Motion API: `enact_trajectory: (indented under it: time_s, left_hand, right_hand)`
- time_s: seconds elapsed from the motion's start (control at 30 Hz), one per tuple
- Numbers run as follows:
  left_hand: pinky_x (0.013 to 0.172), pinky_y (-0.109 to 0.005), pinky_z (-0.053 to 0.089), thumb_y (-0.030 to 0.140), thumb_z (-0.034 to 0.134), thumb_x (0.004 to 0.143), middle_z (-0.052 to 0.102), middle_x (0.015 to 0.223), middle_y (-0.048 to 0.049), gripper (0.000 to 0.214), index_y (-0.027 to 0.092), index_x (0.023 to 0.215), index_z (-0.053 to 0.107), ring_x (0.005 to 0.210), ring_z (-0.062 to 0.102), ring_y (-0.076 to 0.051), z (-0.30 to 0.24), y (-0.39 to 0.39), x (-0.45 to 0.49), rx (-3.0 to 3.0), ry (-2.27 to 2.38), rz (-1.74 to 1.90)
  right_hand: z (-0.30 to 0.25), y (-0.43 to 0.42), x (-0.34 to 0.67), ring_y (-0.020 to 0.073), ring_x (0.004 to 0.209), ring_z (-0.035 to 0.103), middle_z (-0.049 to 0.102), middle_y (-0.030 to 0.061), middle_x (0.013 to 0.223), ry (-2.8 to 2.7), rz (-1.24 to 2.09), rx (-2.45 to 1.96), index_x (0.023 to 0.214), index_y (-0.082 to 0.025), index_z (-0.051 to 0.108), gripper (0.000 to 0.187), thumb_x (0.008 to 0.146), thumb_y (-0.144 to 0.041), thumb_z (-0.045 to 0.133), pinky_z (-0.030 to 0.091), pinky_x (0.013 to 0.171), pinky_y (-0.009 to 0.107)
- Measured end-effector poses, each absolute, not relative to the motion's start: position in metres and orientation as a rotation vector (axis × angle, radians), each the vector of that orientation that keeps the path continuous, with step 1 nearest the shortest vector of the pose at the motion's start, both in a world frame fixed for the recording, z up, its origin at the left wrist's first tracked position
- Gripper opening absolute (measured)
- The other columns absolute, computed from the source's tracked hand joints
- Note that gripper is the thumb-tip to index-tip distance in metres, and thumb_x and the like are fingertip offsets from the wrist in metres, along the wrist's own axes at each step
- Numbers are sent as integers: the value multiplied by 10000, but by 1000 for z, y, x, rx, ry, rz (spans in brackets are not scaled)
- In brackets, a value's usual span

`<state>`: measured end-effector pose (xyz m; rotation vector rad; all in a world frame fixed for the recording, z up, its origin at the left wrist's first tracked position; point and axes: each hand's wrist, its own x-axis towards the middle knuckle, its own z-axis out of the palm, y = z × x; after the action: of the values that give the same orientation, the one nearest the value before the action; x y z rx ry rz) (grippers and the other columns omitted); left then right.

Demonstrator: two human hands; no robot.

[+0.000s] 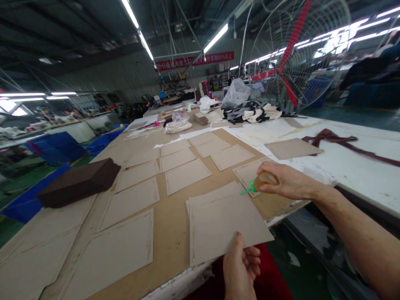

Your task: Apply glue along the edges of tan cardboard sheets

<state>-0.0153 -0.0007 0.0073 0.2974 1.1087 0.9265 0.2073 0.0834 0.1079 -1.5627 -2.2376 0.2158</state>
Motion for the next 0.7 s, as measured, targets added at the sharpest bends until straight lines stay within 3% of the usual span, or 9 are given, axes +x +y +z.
enact_trajectory:
  time_s: [0.7]
  left_hand:
    - [387,-158,359,410,605,808,624,549,-58,359,72,686,626,418,507,-74,8,1,-13,306,1164,939]
  right_hand:
    - [105,80,191,211,834,575,620,30,932,-2227,244,-1512,998,-223,539,267,796,-377,624,408,731,305]
